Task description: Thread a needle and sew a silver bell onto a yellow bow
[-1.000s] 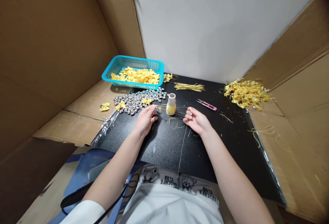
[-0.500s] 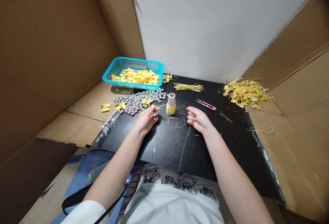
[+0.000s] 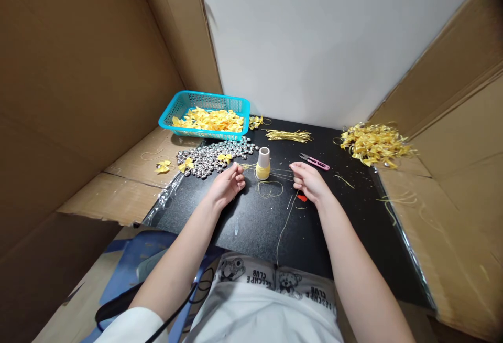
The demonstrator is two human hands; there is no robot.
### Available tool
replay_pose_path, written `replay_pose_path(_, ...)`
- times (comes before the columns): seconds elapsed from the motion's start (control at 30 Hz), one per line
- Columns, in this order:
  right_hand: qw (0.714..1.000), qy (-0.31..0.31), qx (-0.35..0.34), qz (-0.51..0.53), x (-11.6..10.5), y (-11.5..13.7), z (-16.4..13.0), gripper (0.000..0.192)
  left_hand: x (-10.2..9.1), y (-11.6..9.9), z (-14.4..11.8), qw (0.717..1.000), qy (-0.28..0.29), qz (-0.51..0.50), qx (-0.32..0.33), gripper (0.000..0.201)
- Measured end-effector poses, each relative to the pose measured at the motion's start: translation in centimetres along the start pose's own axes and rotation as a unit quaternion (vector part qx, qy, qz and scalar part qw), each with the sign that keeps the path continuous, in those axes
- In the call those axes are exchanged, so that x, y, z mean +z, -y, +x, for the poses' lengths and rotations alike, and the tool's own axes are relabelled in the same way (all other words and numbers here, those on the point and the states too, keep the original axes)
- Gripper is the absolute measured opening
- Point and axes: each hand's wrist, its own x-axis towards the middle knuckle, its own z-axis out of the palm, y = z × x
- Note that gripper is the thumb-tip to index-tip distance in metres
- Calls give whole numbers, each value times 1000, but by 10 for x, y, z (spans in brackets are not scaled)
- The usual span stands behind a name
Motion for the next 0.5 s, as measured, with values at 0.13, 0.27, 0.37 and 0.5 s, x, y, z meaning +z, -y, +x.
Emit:
replay_pose_path(0.13,997,-32,-39,-52,0,-3,1,36,-1,1,1,1000,-19,4,16,19)
replay_pose_path(0.27,982,-89,-120,-116,2,-6,-1,24,-4,2,0,999,-37,15,37,15)
replay_pose_path(0.37,923,-162,-275,-216,9,-9,-9,11,-5,3,-2,997,-41,23,57,12)
replay_pose_path(0.5,845,-122,-416,-314,30,-14,-24,8,-6,4,-4,997,-33,29,70,17)
